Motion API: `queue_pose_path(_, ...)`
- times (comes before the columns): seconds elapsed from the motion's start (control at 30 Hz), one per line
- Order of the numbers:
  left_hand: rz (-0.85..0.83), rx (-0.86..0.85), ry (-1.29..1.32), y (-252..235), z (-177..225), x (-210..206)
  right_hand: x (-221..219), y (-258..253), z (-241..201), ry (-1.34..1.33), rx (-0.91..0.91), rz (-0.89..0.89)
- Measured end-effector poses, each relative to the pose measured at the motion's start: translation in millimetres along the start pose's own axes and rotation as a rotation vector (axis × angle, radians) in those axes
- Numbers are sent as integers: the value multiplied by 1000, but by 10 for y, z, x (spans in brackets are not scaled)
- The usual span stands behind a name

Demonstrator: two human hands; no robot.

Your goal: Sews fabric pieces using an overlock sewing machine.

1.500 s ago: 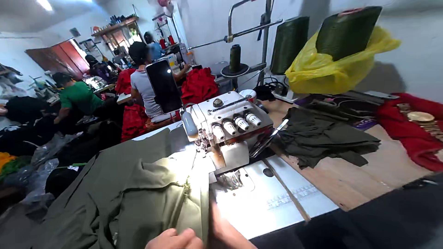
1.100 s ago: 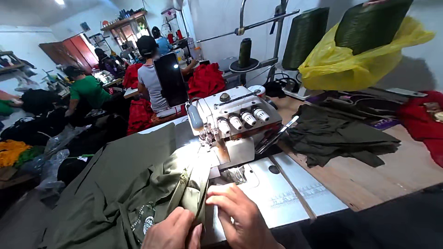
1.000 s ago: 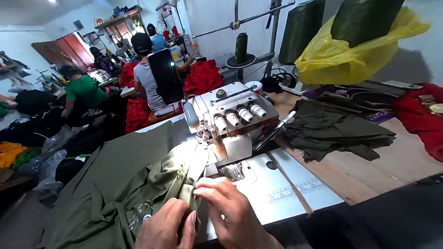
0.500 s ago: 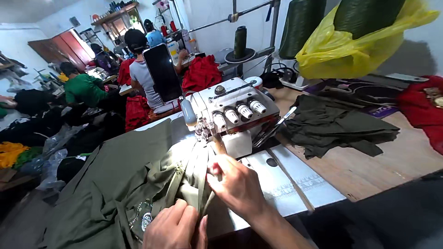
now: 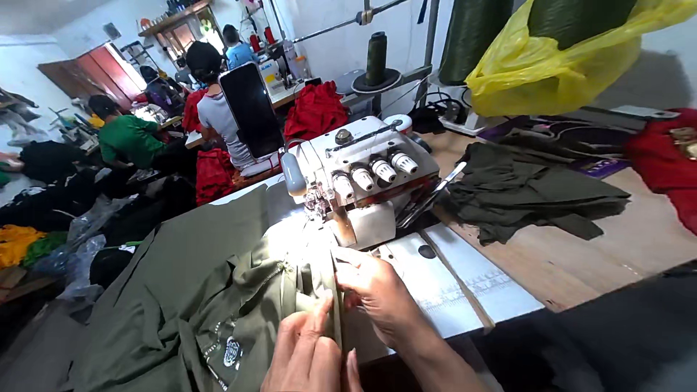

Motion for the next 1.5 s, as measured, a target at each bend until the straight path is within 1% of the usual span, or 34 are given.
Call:
queue_pose_path(0.1,6,28,67,-18,115,-39,-40,-63,-11,-132,-18,-5)
queue_pose_path(0.2,-19,35,112,36,75,-110,-42,-92,9,-199,-30,-15)
queue_pose_path(0.3,-42,29,130,55,4,-165,-20,-138,50,-194,-14,-38)
queue_pose_path(0.47,-66,2,139,44,-75,-229,47,-187,112,-74,63,-95)
queue_pose_path(0.57,-80,-11,134,71,-120,-271,105,-95,185,69,181,-59)
queue_pose_path(0.63,-85,-12,115,87,-154,-295,129,44,222,172,219,-35)
queue_pose_path(0.73,-101,-19,96,95,-190,-295,142,283,247,246,175,-5)
queue_pose_path(0.87,-100,-60,72,104,-229,-278,154,508,252,323,81,-89)
queue_pose_path(1.0,-92,-121,29,133,-256,-270,137,638,196,364,88,-103)
queue_pose_path(1.1,-84,-156,-32,160,-246,-265,128,695,162,296,114,-109)
queue_pose_path(1.17,-72,-184,-72,184,-217,-274,97,706,151,229,151,-63)
queue_pose_path(1.2,-78,-199,-73,198,-204,-275,80,692,164,215,140,-27)
queue_pose_path(1.23,-94,-215,-59,203,-204,-269,66,668,191,218,118,16)
queue_pose_path(1.3,-132,-207,51,125,-254,-220,56,619,260,246,99,105)
queue_pose_path(1.33,-112,-188,110,36,-297,-185,63,616,287,267,109,142)
queue_pose_path(1.4,19,-152,113,-211,-407,-167,82,647,295,275,134,190)
queue_pose_path(1.43,102,-127,41,-341,-472,-218,87,667,285,262,142,204)
queue_pose_path(1.47,146,-80,-51,-444,-533,-299,87,696,274,245,150,212)
queue_pose_path(1.5,137,-19,-129,-519,-578,-381,86,727,259,233,157,215)
Point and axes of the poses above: each hand's wrist, its own y-axis away from the middle knuckle, its own x-axis out of the back of the hand, z = x × y, the point moved 2 cm from there along -y, towards the middle knuckle, and after that the axes turned 9 degrees about x, right-handed, at the moved point
